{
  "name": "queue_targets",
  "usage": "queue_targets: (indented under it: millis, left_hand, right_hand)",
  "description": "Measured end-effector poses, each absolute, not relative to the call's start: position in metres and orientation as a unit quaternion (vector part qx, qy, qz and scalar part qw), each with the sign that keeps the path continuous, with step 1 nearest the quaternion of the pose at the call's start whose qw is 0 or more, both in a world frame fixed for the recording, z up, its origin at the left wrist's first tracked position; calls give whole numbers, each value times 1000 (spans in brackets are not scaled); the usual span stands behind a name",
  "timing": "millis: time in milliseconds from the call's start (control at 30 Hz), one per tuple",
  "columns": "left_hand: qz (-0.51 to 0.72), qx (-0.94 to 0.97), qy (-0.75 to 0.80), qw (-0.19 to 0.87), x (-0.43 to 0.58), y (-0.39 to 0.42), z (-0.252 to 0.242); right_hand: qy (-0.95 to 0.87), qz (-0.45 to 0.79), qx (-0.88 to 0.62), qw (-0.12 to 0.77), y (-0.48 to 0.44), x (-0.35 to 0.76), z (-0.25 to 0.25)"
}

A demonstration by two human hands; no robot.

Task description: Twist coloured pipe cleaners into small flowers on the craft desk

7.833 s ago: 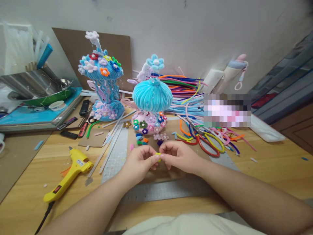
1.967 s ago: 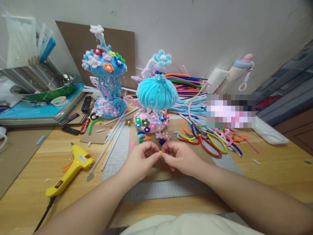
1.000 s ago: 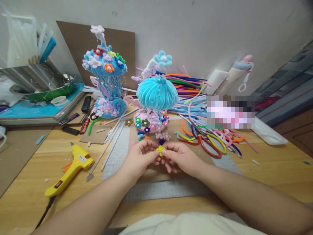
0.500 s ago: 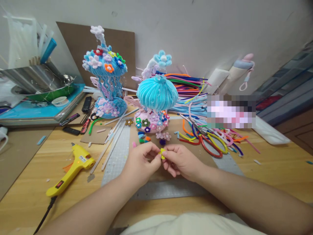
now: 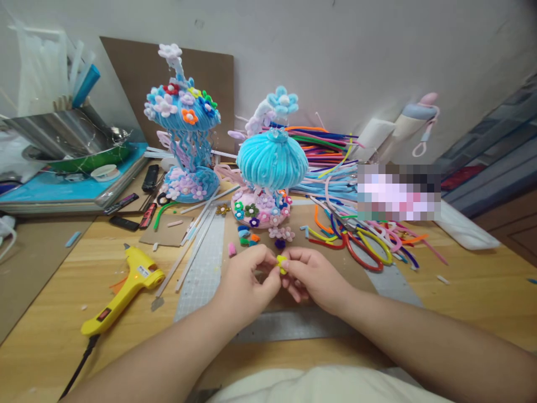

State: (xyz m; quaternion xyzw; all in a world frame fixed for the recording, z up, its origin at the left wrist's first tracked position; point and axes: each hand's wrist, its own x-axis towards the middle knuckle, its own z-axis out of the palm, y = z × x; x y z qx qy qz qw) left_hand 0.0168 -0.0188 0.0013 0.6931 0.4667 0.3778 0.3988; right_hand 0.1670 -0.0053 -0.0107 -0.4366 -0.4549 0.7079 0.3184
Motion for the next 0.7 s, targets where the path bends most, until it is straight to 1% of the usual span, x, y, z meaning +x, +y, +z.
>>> queue_targets:
  millis: [67,133,267,367,533,700]
  left_hand:
    - [384,699,465,384,17,-19,3]
    - [400,670,473,409,17,-17,3]
    - [429,534,463,562,18,-10,1]
    - [433,481,444,620,20,-7,1]
    - [425,462,462,626,20,-7,1]
    - [394,534,487,568,17,-8,-1]
  right_hand:
    - [-466,686,-435,350,-5,167,-9]
    - [-488,668,-427,364,-4,168,-7]
    - [-527,648,-417,358,-3,168,-3]
    - [-536,643,-418,353,-3,169,-3]
    - [-568,612,-415,361,-4,169,-6]
    - [-593,603,-414,337,-2,172,-7]
